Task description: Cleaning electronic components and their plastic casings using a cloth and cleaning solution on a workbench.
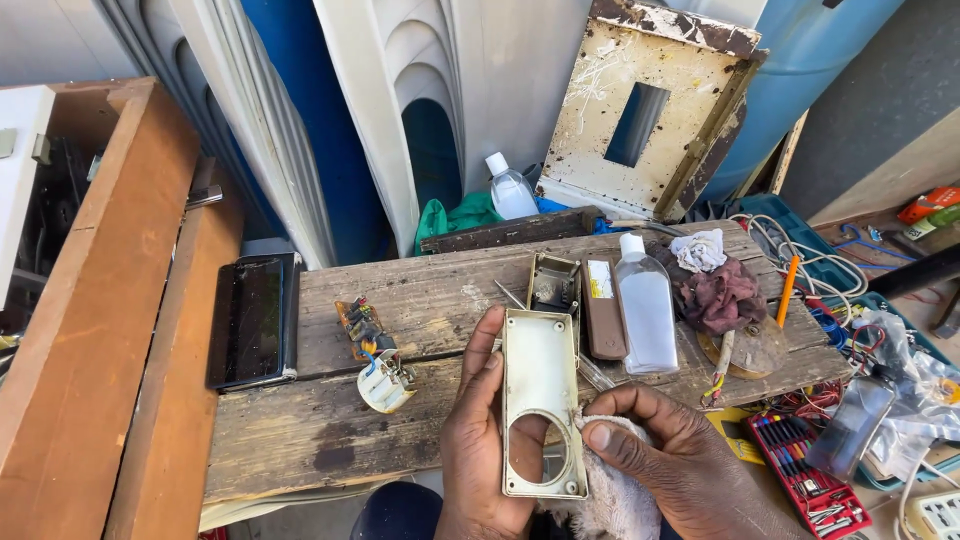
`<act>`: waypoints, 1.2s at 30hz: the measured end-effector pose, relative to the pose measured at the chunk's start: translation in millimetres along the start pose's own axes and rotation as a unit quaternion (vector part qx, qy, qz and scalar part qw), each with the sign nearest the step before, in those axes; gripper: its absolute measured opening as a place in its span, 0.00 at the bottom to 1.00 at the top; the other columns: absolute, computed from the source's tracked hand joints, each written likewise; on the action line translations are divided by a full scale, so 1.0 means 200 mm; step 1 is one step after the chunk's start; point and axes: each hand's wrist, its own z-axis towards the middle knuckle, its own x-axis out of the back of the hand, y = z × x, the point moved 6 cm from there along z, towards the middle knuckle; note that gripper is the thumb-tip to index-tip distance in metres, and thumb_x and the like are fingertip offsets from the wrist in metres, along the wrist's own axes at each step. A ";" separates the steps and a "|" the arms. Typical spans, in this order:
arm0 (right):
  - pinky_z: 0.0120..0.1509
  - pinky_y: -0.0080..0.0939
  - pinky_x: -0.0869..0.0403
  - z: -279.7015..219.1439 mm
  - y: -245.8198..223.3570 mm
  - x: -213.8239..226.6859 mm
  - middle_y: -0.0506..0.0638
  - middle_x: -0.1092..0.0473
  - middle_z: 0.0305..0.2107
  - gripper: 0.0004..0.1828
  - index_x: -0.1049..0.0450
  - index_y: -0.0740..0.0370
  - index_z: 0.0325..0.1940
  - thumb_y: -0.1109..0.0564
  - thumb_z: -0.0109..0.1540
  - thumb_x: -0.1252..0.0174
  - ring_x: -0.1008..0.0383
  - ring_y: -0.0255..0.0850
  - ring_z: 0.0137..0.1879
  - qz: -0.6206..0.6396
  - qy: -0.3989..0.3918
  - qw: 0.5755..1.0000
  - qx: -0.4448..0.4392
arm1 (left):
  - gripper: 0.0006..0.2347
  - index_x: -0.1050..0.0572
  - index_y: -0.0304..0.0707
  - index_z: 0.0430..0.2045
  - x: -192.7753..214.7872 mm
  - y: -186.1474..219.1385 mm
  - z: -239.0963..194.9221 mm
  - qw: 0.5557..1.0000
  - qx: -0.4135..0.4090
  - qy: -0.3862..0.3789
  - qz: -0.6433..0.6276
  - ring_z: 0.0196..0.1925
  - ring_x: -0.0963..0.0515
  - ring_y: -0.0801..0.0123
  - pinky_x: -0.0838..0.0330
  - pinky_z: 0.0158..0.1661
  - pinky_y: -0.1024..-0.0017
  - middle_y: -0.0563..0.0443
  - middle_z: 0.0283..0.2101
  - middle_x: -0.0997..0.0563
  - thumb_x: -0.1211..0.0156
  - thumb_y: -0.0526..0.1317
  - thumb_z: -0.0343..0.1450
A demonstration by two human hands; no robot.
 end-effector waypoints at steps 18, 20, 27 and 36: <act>0.46 0.50 0.25 -0.28 -0.45 -0.35 0.47 0.22 0.41 0.10 0.19 0.52 0.48 0.48 0.69 0.42 0.21 0.46 0.42 -0.516 -0.136 0.606 0.590 | 0.28 0.26 0.55 0.71 -0.09 -0.10 -0.07 0.999 0.044 -0.001 -0.008 0.56 0.19 0.47 0.27 0.51 0.61 0.35 0.66 0.17 0.51 0.34 0.73; 0.47 0.50 0.26 -0.27 -0.43 -0.33 0.46 0.21 0.42 0.09 0.19 0.51 0.47 0.48 0.68 0.40 0.21 0.46 0.43 -0.523 -0.118 0.595 0.599 | 0.28 0.27 0.54 0.72 -0.11 -0.11 -0.08 0.999 0.039 -0.005 -0.003 0.58 0.18 0.46 0.26 0.51 0.60 0.34 0.67 0.17 0.51 0.34 0.72; 0.48 0.51 0.29 -0.29 -0.42 -0.35 0.46 0.23 0.40 0.06 0.23 0.54 0.45 0.51 0.68 0.39 0.24 0.48 0.42 -0.575 -0.079 0.551 0.600 | 0.30 0.27 0.48 0.72 -0.13 -0.15 -0.09 0.999 0.019 -0.009 -0.027 0.58 0.20 0.44 0.28 0.58 0.58 0.29 0.66 0.18 0.51 0.30 0.69; 0.40 0.48 0.27 -0.27 -0.41 -0.26 0.45 0.25 0.30 0.05 0.23 0.49 0.36 0.49 0.62 0.35 0.22 0.46 0.36 -0.548 0.027 0.676 0.492 | 0.31 0.32 0.52 0.74 -0.11 -0.15 -0.13 0.984 -0.125 -0.094 0.082 0.64 0.18 0.49 0.25 0.60 0.61 0.35 0.70 0.21 0.43 0.43 0.70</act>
